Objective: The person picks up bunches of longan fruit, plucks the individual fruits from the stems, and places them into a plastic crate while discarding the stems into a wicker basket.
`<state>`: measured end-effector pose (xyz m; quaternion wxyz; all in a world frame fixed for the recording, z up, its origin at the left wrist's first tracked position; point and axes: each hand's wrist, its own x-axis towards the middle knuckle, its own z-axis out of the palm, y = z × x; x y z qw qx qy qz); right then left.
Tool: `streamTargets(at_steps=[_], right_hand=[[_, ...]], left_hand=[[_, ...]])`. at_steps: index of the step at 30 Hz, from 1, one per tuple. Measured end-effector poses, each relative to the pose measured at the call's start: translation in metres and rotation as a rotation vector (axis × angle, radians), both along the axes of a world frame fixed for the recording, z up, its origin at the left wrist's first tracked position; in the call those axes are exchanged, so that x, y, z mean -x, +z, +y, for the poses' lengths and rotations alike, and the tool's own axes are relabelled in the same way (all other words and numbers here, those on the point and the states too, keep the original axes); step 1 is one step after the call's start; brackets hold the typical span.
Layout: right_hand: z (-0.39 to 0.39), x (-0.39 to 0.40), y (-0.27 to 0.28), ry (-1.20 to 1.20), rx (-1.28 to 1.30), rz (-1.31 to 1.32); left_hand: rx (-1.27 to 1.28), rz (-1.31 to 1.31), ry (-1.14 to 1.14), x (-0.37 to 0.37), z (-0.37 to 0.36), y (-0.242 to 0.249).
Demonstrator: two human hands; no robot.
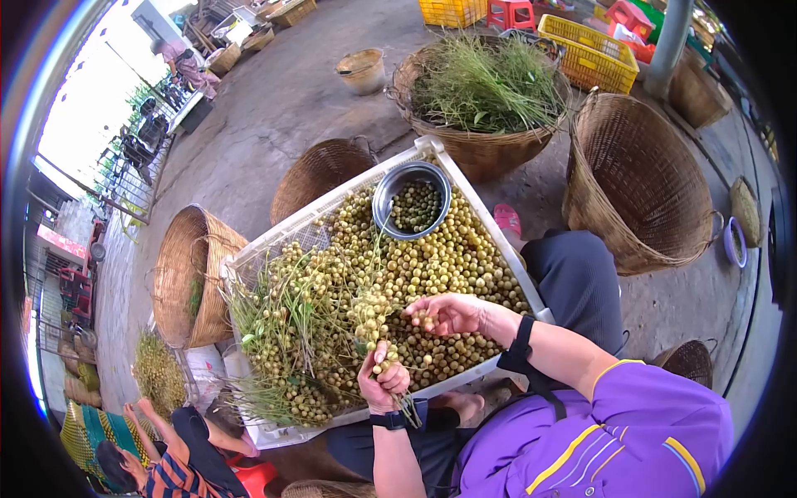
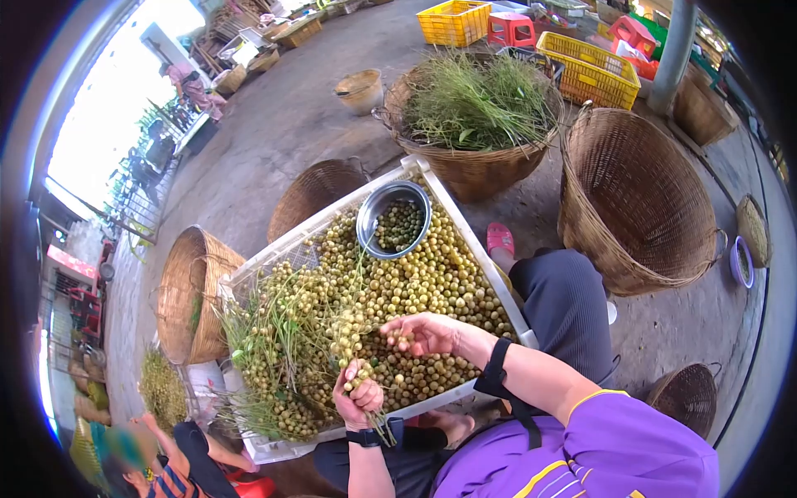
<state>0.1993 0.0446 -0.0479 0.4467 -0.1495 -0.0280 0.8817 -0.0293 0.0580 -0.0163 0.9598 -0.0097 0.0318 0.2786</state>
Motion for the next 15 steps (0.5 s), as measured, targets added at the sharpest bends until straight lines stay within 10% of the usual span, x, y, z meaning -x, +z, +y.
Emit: streamTargets(at_steps=[3,15], right_hand=[[-0.001,0.02,0.016,0.174,-0.108,-0.456],[0.002,0.04,0.021,0.111,-0.112,-0.316]], left_hand=[[-0.01,0.003,0.001,-0.002,0.0,-0.002],[-0.063,0.137,-0.033,-0.001,0.0,-0.003]])
